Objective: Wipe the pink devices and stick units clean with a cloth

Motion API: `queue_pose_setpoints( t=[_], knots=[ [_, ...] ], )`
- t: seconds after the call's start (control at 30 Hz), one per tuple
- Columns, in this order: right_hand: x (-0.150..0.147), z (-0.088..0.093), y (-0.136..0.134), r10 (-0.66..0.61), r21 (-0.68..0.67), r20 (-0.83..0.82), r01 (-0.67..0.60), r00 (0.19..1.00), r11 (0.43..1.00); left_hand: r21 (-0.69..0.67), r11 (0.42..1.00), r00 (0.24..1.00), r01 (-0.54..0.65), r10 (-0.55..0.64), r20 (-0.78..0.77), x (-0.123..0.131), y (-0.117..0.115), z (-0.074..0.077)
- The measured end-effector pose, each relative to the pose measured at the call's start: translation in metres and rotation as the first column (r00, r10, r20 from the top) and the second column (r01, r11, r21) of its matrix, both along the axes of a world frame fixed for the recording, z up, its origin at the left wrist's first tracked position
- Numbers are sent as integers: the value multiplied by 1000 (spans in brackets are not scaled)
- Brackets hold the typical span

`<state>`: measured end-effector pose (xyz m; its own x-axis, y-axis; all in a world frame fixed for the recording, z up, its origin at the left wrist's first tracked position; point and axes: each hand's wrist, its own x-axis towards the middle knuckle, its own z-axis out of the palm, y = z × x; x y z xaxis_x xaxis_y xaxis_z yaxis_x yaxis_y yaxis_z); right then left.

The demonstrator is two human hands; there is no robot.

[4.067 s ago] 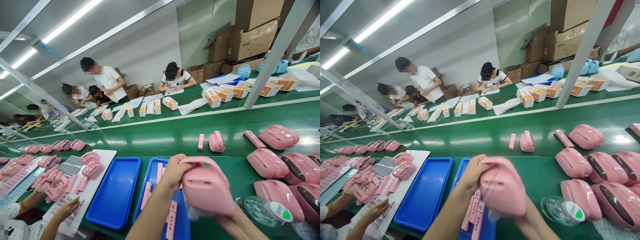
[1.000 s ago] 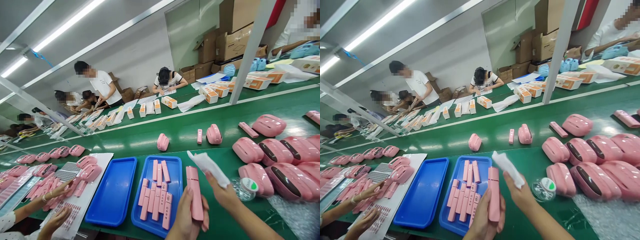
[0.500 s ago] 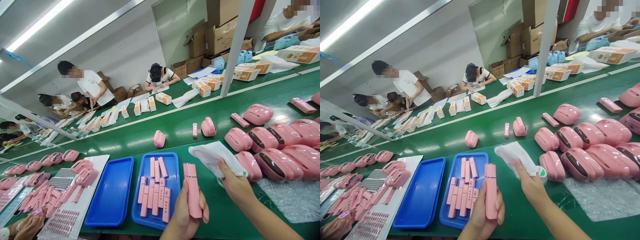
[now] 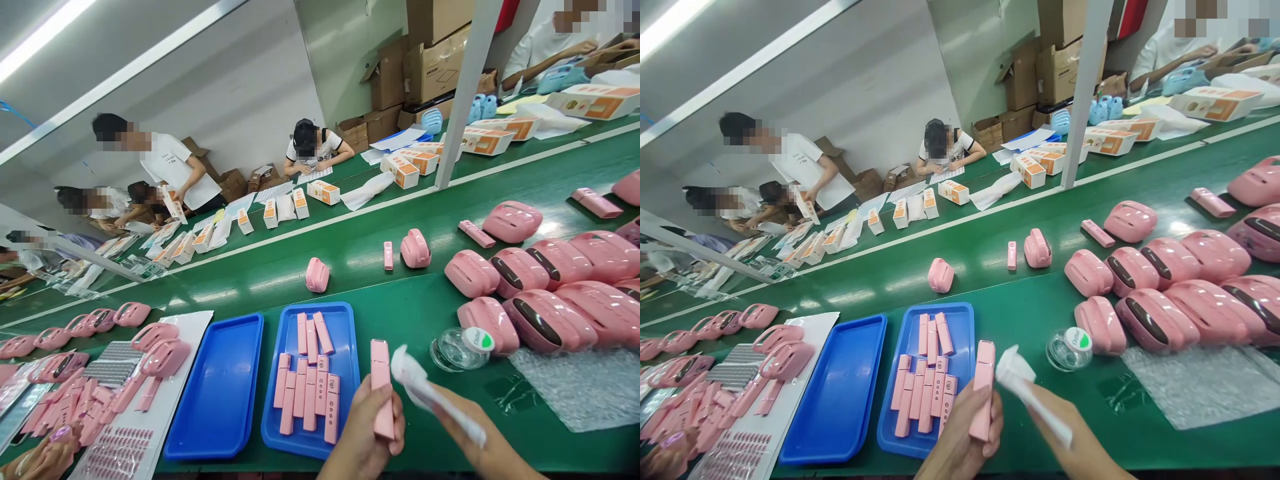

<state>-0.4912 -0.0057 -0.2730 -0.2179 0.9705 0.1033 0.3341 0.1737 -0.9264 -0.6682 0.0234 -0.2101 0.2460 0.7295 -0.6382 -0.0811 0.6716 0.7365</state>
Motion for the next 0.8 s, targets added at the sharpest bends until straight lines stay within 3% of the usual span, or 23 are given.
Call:
queue_pose_setpoints(
  t=[0.07,0.1,0.2,0.3,0.37,0.43,0.53,0.63,0.7,0.8],
  knots=[
    [19,-9,-8,-92,-107,33,95,995,990,60,983,952,176,-154,-265,-13,-2,-8],
    [27,-12,-13,-119,-142,45,124,992,982,75,958,887,275,-223,-404,-18,-3,-12],
    [42,-19,-28,-108,-264,57,119,993,957,13,852,597,523,-356,-719,-21,-7,-29],
    [46,-25,-38,-68,-356,25,72,997,932,-139,749,357,648,-460,-813,-5,-11,-46],
    [48,-30,-40,-79,-377,15,79,997,923,-204,710,271,674,-495,-826,8,-12,-54],
    [51,-35,-40,-103,-382,27,106,994,918,-239,702,232,671,-505,-831,18,-10,-57],
    [56,-40,-38,-122,-377,51,133,991,917,-259,723,250,640,-515,-820,26,-6,-58],
    [56,-39,-37,-139,-370,83,160,987,915,-231,780,359,581,-501,-788,34,-5,-60],
    [54,-35,-36,-163,-372,87,184,983,910,-165,832,491,530,-459,-740,43,-5,-66],
    [51,-30,-37,-202,-380,74,214,977,900,-29,919,770,393,-347,-535,58,0,-80]
  ],
)
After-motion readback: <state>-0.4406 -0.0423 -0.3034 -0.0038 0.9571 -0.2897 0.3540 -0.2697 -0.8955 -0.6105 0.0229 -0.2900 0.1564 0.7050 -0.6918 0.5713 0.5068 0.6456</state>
